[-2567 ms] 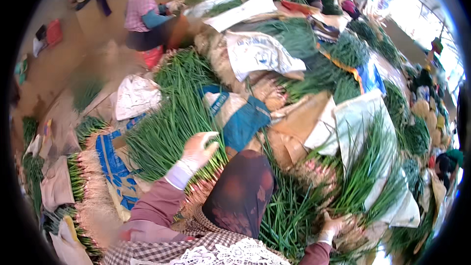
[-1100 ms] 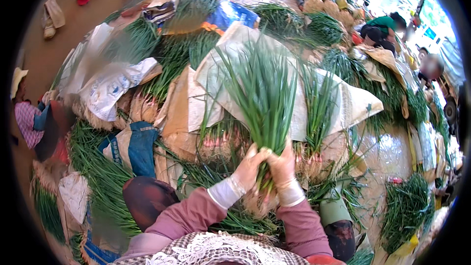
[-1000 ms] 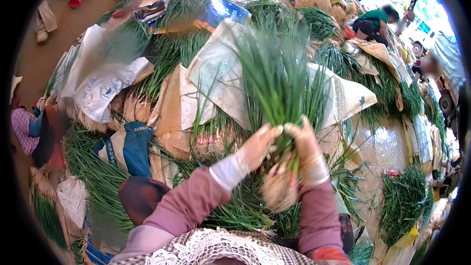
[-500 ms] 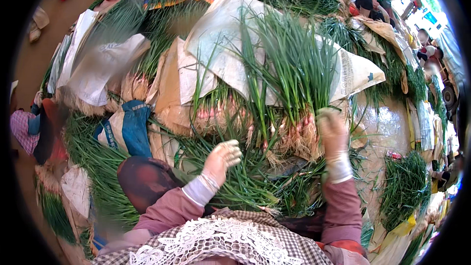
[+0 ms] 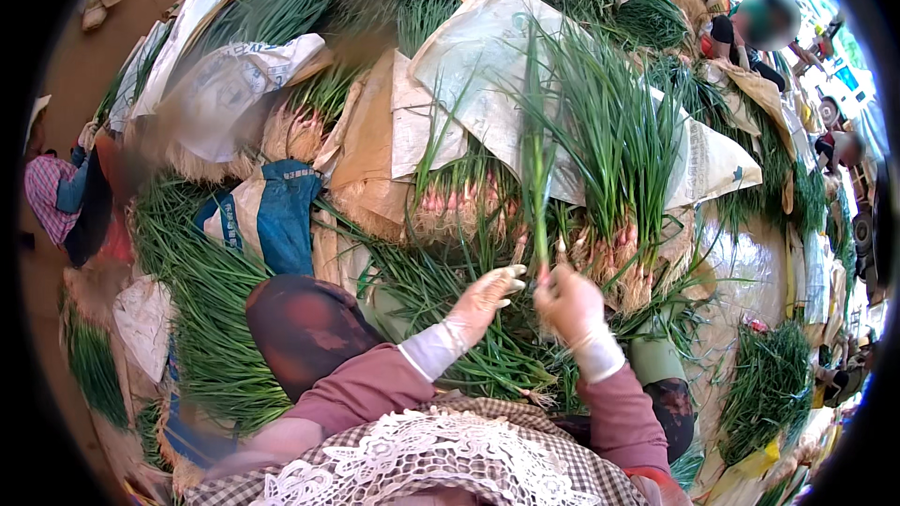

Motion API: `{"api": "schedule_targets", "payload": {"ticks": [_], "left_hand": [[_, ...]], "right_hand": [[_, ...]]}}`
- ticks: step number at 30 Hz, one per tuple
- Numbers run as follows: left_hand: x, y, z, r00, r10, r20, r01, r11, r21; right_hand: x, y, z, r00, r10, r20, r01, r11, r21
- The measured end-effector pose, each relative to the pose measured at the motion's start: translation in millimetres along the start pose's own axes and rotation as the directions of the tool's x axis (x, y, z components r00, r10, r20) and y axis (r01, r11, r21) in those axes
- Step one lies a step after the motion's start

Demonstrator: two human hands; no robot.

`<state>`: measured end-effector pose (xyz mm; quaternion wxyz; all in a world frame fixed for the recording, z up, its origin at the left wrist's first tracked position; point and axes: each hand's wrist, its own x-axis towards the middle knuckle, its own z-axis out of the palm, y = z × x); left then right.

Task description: The person sits on the floor and sorts through large piles of green onions, grouping individual stalks into bunches by hand.

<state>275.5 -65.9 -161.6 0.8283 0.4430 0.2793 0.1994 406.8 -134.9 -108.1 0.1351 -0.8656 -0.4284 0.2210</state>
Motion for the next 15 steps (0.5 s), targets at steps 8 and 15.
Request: {"api": "schedule_targets", "payload": {"ticks": [8, 15], "left_hand": [[-3, -9, 12, 0.935, -0.201, 0.292, 0.316, 0.848, -0.426], [-22, 1, 7, 0.741, -0.122, 0.660, 0.587, 0.594, -0.549]], "right_hand": [[38, 95, 65, 0.719, 0.180, 0.671, -0.694, 0.241, 0.679], [32, -21, 59, 0.733, -0.600, 0.320, -0.575, -0.297, 0.762]]}}
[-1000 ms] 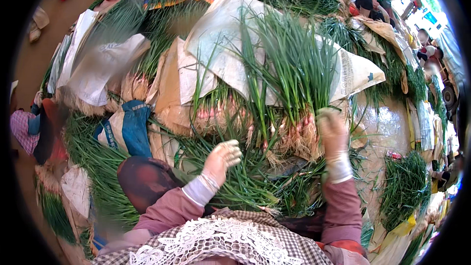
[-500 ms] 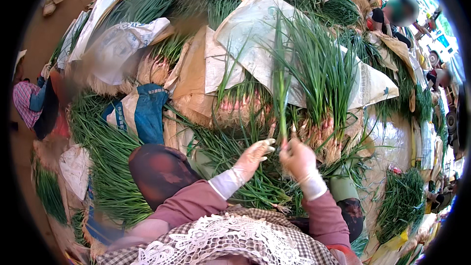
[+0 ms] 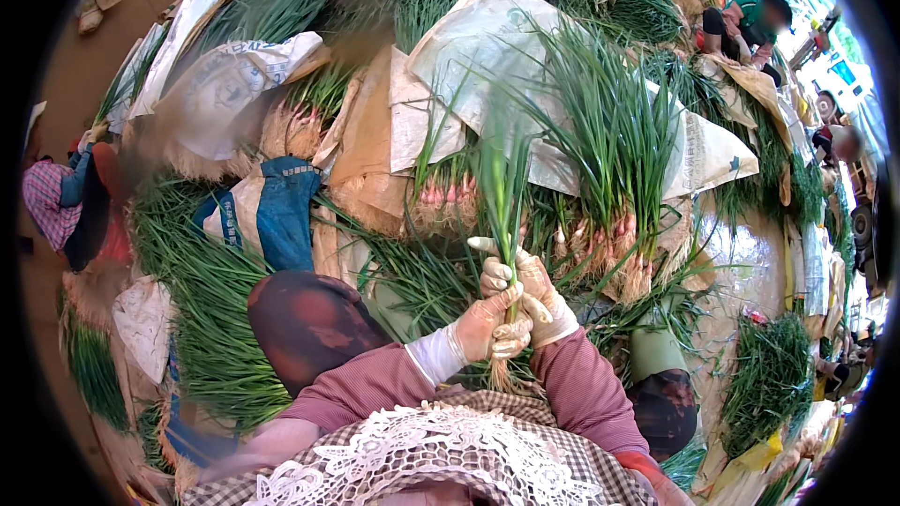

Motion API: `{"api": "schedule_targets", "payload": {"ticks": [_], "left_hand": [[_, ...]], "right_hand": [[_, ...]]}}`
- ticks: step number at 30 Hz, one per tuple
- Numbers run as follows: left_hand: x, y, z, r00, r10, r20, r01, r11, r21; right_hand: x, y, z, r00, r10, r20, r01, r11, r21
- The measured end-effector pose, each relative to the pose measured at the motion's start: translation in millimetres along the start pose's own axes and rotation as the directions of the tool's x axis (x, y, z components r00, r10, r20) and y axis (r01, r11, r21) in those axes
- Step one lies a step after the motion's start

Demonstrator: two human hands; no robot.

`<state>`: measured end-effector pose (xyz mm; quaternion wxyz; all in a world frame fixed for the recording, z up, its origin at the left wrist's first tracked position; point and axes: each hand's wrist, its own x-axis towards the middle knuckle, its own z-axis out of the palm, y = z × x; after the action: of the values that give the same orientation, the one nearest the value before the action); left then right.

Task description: The person sits on the floor and sorts through large piles of green onions, grouping individual stalks into bunches by hand.

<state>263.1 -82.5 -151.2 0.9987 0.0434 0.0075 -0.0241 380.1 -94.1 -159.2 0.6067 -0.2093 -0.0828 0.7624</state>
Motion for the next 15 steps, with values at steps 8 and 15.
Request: {"api": "schedule_targets", "payload": {"ticks": [8, 15], "left_hand": [[10, -2, 8, 0.955, 0.152, -0.254, -0.046, 0.924, 0.380], [10, -15, -14, 0.851, 0.185, -0.491, 0.184, 0.771, 0.609]], "right_hand": [[-45, 33, -105, 0.719, -0.029, -0.694, -0.586, -0.561, -0.584], [-34, -36, -1, 0.873, -0.216, -0.437, -0.149, 0.735, -0.662]]}}
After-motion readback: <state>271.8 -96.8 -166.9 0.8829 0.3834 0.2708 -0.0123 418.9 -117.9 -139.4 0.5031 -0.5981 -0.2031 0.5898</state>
